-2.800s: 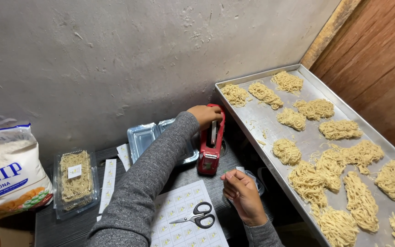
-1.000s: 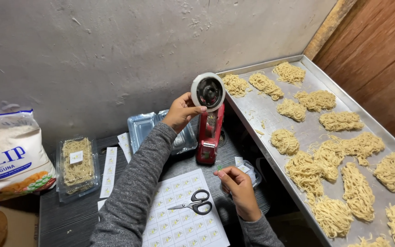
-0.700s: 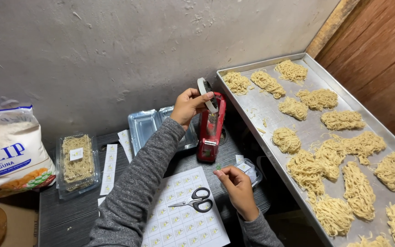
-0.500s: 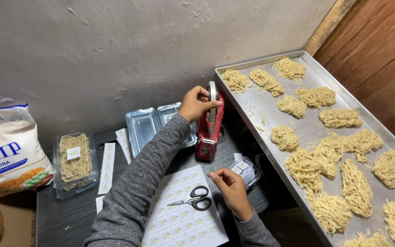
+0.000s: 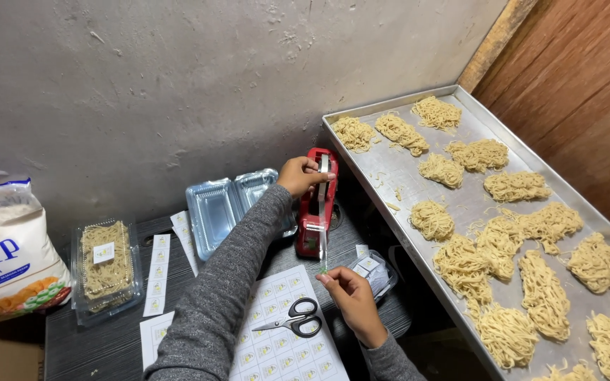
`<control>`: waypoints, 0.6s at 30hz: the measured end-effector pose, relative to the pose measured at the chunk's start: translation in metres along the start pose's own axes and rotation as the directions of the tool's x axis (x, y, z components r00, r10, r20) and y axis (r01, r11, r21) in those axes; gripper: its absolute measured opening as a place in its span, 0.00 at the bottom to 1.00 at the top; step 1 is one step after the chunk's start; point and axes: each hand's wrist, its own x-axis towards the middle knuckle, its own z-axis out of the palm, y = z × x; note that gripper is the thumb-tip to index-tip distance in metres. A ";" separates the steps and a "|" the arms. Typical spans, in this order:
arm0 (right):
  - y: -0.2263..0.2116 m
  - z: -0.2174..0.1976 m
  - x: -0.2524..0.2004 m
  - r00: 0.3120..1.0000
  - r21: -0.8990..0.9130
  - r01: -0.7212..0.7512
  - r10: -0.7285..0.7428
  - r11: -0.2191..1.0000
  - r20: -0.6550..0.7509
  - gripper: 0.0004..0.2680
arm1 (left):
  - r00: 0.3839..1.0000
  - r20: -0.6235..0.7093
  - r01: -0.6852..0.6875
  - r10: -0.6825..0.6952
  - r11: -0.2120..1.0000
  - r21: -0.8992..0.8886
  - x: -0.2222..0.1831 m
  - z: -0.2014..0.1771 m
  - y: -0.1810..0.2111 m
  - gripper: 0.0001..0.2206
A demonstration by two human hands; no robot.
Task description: The person loads a roll of tape into a red tape dispenser, then cuts a strip of printed labels into individual pieces using scissors. The cut labels are placed into a small plastic container. The person also handles a sheet of labels and plastic food containers on the table.
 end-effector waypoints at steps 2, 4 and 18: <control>0.002 0.001 0.002 1.000 0.009 -0.002 0.002 1.000 0.000 0.05 | 1.000 -0.017 0.024 -0.023 1.000 0.002 0.001 0.001 0.000 0.18; 0.002 0.002 0.002 1.000 0.017 -0.008 0.008 1.000 0.001 0.05 | 0.998 -0.035 0.050 -0.050 0.999 0.002 0.000 0.001 -0.001 0.17; 0.000 0.002 0.004 0.999 -0.026 -0.010 0.011 1.000 0.032 0.05 | 0.997 -0.045 0.066 -0.063 0.996 0.054 -0.001 0.000 -0.012 0.17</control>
